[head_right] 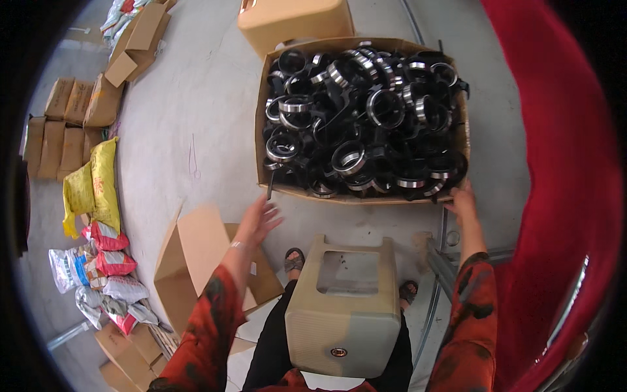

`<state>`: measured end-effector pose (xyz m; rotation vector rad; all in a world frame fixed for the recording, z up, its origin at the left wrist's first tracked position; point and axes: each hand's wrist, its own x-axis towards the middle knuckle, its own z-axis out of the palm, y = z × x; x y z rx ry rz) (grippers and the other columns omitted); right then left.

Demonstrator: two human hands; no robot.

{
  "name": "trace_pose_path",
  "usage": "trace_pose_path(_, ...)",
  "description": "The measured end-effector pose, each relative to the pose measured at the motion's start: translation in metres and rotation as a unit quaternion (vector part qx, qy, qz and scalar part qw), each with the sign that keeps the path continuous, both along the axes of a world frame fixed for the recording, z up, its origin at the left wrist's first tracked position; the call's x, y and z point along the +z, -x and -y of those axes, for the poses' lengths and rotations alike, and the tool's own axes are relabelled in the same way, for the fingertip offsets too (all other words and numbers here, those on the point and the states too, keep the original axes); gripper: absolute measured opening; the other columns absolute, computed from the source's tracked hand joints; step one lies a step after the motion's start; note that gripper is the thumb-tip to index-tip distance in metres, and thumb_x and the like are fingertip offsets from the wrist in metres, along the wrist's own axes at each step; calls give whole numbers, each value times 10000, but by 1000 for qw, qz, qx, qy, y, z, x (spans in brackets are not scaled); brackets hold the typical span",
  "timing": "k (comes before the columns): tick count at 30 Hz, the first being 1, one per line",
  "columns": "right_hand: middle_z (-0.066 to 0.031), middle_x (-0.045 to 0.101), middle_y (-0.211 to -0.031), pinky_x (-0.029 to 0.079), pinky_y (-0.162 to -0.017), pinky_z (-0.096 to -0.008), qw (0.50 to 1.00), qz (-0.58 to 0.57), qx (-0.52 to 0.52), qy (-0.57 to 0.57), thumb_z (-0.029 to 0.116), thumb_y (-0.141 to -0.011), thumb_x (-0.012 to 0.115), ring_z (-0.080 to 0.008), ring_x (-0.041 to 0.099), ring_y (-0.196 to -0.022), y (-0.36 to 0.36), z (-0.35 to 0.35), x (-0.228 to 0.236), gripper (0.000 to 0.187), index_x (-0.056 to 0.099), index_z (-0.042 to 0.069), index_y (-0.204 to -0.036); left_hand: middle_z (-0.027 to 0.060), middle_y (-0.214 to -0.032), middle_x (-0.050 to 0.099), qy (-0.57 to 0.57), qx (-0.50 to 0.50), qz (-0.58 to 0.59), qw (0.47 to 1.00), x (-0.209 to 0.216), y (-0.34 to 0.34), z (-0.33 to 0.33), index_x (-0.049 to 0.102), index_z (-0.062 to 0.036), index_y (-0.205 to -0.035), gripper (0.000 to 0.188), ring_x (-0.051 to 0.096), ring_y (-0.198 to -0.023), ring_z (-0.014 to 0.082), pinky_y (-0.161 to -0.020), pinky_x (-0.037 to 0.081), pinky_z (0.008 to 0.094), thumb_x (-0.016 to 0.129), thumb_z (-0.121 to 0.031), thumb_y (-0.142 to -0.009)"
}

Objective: Assembling metal rings into black plastic housings at a work table in a manufacturing environment.

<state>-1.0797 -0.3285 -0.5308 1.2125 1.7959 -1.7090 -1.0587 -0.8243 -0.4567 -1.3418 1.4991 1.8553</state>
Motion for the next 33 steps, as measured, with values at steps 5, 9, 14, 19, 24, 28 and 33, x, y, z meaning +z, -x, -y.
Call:
trace_pose_path(5, -80, 568, -1108, 525, -694, -351, 999, -4, 5, 34, 60, -822, 458, -218, 604, -918, 4, -17, 3, 472, 404, 136, -1285, 187, -1134, 549, -94, 85, -41, 991, -29, 44, -63, 475, -34, -1178, 347, 549, -1099, 319, -874, 490, 553, 446, -265, -920)
trace_pose_path(9, -65, 593, -1025, 516, -583, -291, 998, -43, 53, -3, 15, -806, 446, -172, 616, -807, 1, -19, -3, 448, 436, 87, -1248, 133, -905, 609, -19, 97, 1, 995, -53, 54, -51, 504, 28, -1095, 286, 649, -782, 296, -604, 588, 469, 450, -158, -885)
trace_pose_path(14, -15, 577, -1009, 456, -597, -260, 998, -49, 9, 35, 6, -806, 428, -128, 571, -798, -7, 12, 17, 453, 457, 138, -1239, 164, -937, 599, 49, -22, -35, 998, -41, 43, -26, 511, 49, -1027, 211, 643, -809, 287, -639, 584, 467, 435, -80, -878)
trace_pose_path(19, 13, 580, -956, 469, -612, -256, 999, -8, 24, 26, -31, -792, 425, -107, 562, -765, -46, 52, 14, 486, 470, 173, -1231, 61, -724, 528, 122, -75, -44, 989, -50, 22, 41, 551, -16, -903, 118, 554, -578, 199, -478, 518, 361, 511, -88, -818)
trace_pose_path(24, 28, 583, -954, 447, -624, -224, 997, -60, 50, 27, -92, -744, 448, -97, 554, -768, -62, 129, 26, 544, 496, 153, -1227, 45, -628, 514, 196, -73, 1, 978, -22, -2, 107, 573, -44, -805, 60, 483, -458, 140, -360, 343, 280, 534, -90, -804)
trace_pose_path(28, -16, 594, -951, 469, -701, -262, 981, -102, 164, -5, -78, -728, 550, -127, 572, -819, -47, 201, 25, 504, 494, 91, -1199, 84, -650, 537, 220, -51, 33, 974, -31, -28, 200, 537, -11, -753, 85, 519, -512, 191, -396, 426, 322, 549, -87, -788)
trace_pose_path(33, -267, 594, -1097, 442, -894, -377, 959, -78, 272, -20, 171, -685, 670, -379, 576, -1044, -6, 310, 49, 854, 251, -9, -1407, 102, -740, 590, 268, 60, 25, 961, -22, -34, 284, 612, -8, -879, 161, 590, -604, 225, -481, 521, 373, 504, -116, -828)
